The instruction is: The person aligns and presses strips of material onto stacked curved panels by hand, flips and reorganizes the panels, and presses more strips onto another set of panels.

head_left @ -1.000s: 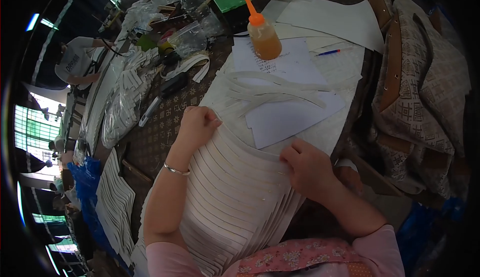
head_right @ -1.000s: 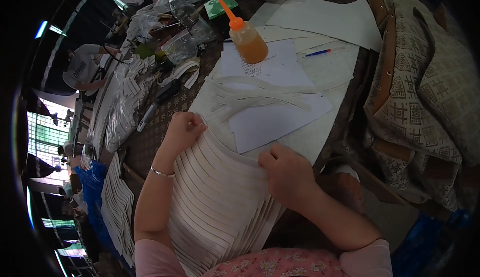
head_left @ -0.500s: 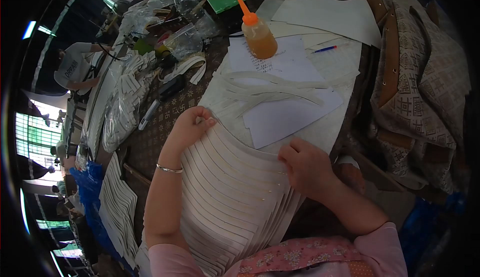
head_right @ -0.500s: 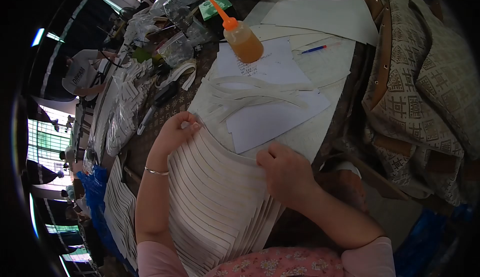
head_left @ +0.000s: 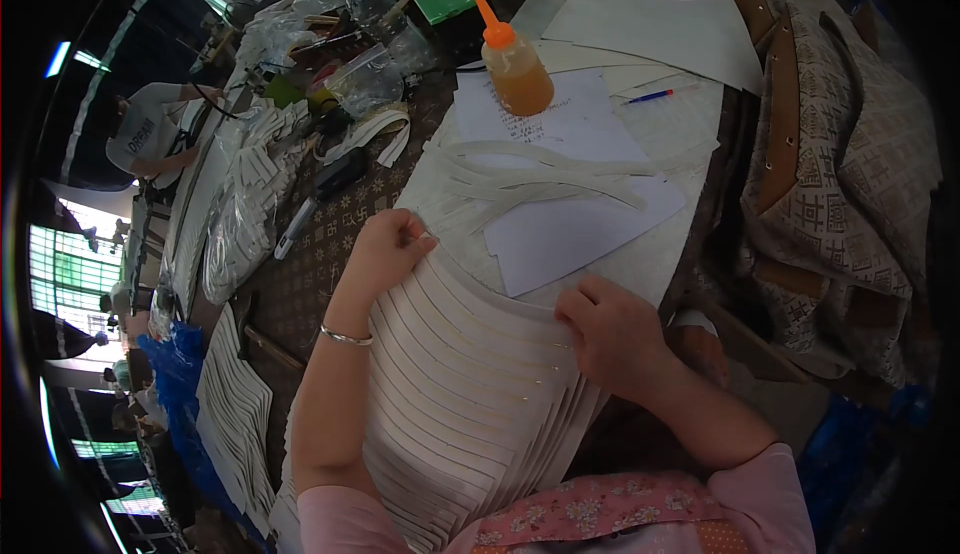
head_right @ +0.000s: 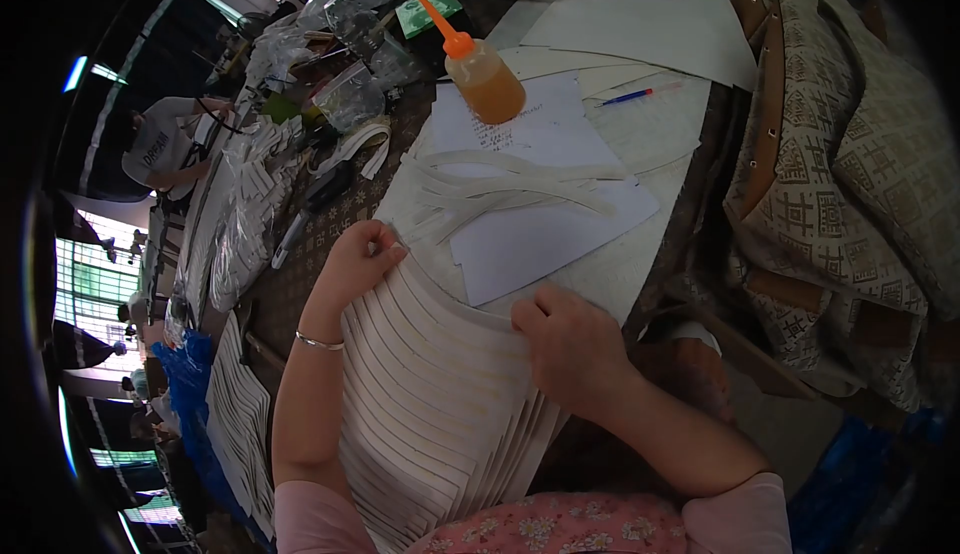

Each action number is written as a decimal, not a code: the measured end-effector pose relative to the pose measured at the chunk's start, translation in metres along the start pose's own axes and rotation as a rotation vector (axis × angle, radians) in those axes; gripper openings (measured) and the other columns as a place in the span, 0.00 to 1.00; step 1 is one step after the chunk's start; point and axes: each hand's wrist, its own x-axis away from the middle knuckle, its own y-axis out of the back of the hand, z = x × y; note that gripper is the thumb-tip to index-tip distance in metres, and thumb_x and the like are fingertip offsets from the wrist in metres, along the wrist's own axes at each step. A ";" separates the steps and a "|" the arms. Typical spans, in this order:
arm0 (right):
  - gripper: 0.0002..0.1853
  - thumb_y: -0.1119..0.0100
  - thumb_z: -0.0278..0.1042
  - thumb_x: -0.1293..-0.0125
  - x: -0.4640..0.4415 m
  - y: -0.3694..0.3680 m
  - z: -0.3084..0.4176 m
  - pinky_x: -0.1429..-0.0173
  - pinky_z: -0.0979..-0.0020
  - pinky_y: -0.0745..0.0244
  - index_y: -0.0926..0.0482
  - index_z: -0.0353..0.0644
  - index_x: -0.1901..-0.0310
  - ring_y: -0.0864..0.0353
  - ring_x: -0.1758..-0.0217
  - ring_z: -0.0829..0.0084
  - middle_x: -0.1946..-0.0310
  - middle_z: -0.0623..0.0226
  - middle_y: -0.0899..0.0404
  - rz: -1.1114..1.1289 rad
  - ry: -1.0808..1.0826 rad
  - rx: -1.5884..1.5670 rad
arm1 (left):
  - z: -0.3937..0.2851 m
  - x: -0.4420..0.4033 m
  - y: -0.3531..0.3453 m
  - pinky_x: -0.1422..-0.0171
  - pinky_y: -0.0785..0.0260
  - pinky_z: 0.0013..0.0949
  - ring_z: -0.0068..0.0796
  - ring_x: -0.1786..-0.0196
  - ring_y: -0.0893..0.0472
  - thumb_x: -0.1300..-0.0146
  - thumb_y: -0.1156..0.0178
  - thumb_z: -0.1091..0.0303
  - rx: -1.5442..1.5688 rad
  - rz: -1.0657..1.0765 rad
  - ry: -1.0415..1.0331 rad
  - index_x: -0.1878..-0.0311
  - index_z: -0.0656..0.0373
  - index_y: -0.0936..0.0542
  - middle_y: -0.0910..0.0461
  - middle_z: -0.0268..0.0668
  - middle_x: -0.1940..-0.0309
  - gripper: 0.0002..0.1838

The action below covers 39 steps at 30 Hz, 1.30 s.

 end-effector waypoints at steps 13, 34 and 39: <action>0.19 0.37 0.22 0.50 0.004 0.001 0.001 0.62 0.61 0.24 0.15 0.52 0.55 0.21 0.64 0.59 0.68 0.65 0.28 0.012 0.027 0.018 | -0.018 0.034 -0.024 0.44 0.29 0.43 0.41 0.49 0.20 0.45 0.32 0.72 -0.565 -0.243 -0.322 0.60 0.58 0.17 0.17 0.39 0.58 0.09; 0.21 0.43 0.34 0.35 -0.002 -0.024 0.027 0.41 0.61 0.30 0.24 0.31 0.44 0.27 0.46 0.61 0.50 0.60 0.26 0.090 0.231 0.123 | -0.038 0.101 -0.034 0.26 0.41 0.49 0.43 0.28 0.32 0.33 0.38 0.61 -0.508 0.115 -0.540 0.32 0.51 0.26 0.30 0.44 0.33 0.26; 0.25 0.37 0.34 0.39 -0.005 -0.023 0.030 0.41 0.60 0.28 0.26 0.32 0.42 0.26 0.46 0.60 0.49 0.60 0.25 0.136 0.207 0.154 | -0.040 0.097 -0.037 0.27 0.40 0.47 0.40 0.29 0.31 0.34 0.37 0.60 -0.490 0.093 -0.524 0.32 0.54 0.27 0.29 0.42 0.34 0.28</action>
